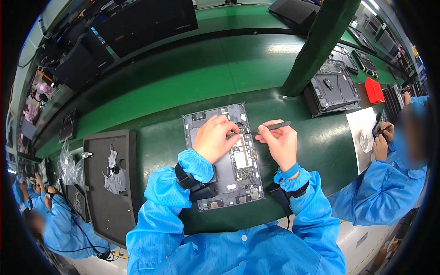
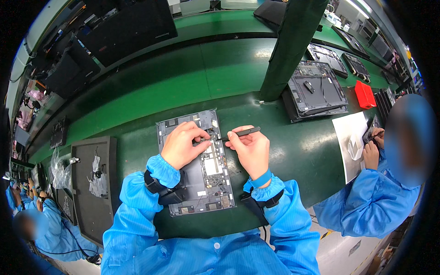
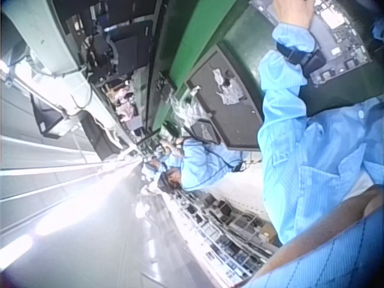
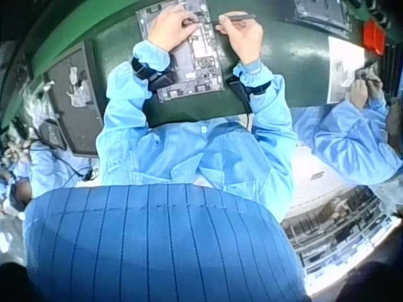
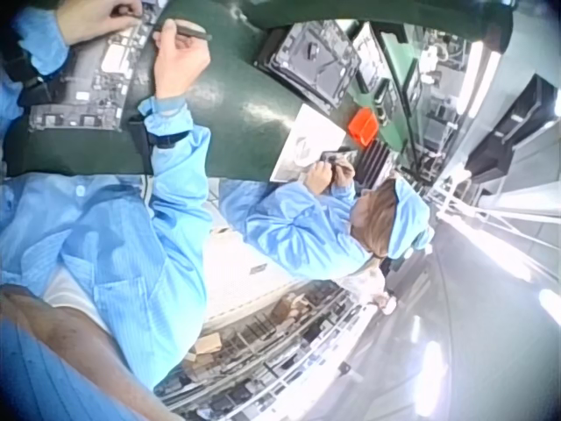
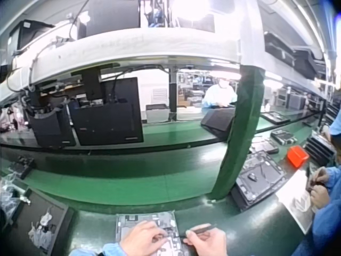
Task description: Assembling the internal components and connecting cables of a tablet or portable computer on a factory production line.
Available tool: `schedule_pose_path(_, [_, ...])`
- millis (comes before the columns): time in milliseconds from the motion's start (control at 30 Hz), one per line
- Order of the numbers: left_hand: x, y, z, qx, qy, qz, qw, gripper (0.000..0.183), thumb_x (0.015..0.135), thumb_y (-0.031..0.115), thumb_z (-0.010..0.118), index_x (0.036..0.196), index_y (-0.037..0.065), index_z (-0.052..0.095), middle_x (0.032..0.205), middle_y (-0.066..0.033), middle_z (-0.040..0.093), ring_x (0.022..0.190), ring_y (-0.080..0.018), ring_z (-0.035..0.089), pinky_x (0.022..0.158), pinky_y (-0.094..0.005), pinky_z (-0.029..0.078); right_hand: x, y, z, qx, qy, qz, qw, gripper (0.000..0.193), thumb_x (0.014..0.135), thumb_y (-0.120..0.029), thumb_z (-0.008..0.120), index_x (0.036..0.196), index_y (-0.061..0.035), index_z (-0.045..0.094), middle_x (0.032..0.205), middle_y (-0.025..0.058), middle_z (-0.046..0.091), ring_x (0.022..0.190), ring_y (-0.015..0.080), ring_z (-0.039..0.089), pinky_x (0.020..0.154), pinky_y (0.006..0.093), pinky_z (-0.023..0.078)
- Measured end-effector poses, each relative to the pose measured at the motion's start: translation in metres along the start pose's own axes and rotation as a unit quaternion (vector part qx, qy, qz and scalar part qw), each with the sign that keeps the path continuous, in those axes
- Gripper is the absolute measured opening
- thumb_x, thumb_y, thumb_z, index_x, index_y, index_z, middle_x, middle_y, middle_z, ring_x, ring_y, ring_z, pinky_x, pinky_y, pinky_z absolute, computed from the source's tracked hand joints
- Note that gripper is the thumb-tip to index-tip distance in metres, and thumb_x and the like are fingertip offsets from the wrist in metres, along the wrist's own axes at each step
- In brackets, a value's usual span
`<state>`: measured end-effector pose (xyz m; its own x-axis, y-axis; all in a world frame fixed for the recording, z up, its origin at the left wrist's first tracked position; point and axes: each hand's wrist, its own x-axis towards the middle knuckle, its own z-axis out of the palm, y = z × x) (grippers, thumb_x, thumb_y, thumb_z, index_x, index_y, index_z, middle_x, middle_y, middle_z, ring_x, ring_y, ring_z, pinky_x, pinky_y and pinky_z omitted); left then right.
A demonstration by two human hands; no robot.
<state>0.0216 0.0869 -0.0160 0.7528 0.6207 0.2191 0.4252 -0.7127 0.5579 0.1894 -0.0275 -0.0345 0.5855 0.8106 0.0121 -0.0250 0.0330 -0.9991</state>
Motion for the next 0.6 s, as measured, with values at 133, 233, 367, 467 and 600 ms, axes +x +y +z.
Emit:
schedule_pose_path(133, [-0.0006, -0.0030, 0.0016, -0.009, 0.003, 0.003, 1.000, 0.015, 0.076, 0.021, 0.077, 0.086, 0.011, 0.073, 0.075, -0.0031, 0.058, 0.077, -0.0226, 0.058, 0.068, -0.0371, 0.048, 0.0027, 0.0030, -0.0029, 0.030, -0.014, 0.054, 0.998, 0.017, 0.090, -0.005, 0.068, 0.101, 0.0062, 0.062, 0.086, 0.0126, 0.070, 0.074, 0.0188, 0.071, 0.065, 0.0261, 0.058])
schedule_pose_path(233, [-0.0003, -0.0022, 0.0010, -0.009, 0.003, 0.002, 1.000, 0.015, 0.076, 0.021, 0.077, 0.086, 0.011, 0.073, 0.075, -0.0032, 0.058, 0.078, -0.0225, 0.058, 0.068, -0.0371, 0.048, 0.0036, 0.0060, -0.0034, 0.049, -0.012, 0.065, 0.997, 0.016, 0.090, -0.005, 0.068, 0.101, 0.0060, 0.062, 0.086, 0.0127, 0.070, 0.074, 0.0187, 0.071, 0.065, 0.0262, 0.059])
schedule_pose_path(367, [-0.0004, -0.0030, 0.0011, -0.004, 0.010, 0.008, 1.000, 0.015, 0.076, 0.022, 0.078, 0.086, 0.011, 0.073, 0.075, -0.0028, 0.058, 0.078, -0.0224, 0.058, 0.068, -0.0371, 0.048, 0.0031, 0.0047, -0.0017, 0.044, -0.009, 0.044, 0.998, 0.016, 0.089, -0.005, 0.070, 0.098, 0.0072, 0.063, 0.083, 0.0138, 0.070, 0.073, 0.0183, 0.071, 0.063, 0.0257, 0.058])
schedule_pose_path(467, [0.0003, -0.0027, 0.0015, -0.002, 0.010, 0.006, 1.000, 0.015, 0.076, 0.022, 0.078, 0.086, 0.011, 0.073, 0.075, -0.0025, 0.058, 0.079, -0.0225, 0.058, 0.069, -0.0370, 0.048, -0.0014, 0.0008, 0.0024, -0.012, 0.002, -0.003, 1.000, 0.015, 0.089, -0.004, 0.070, 0.097, 0.0068, 0.062, 0.083, 0.0133, 0.070, 0.072, 0.0179, 0.071, 0.063, 0.0253, 0.058])
schedule_pose_path(600, [0.0001, -0.0009, -0.0014, 0.002, 0.002, 0.001, 1.000, 0.016, 0.076, 0.022, 0.078, 0.088, 0.012, 0.073, 0.076, -0.0025, 0.058, 0.081, -0.0228, 0.058, 0.069, -0.0366, 0.048, 0.0008, 0.0028, 0.0014, 0.020, -0.003, 0.011, 1.000, 0.015, 0.090, -0.004, 0.069, 0.097, 0.0063, 0.062, 0.083, 0.0128, 0.070, 0.072, 0.0173, 0.071, 0.063, 0.0250, 0.058])
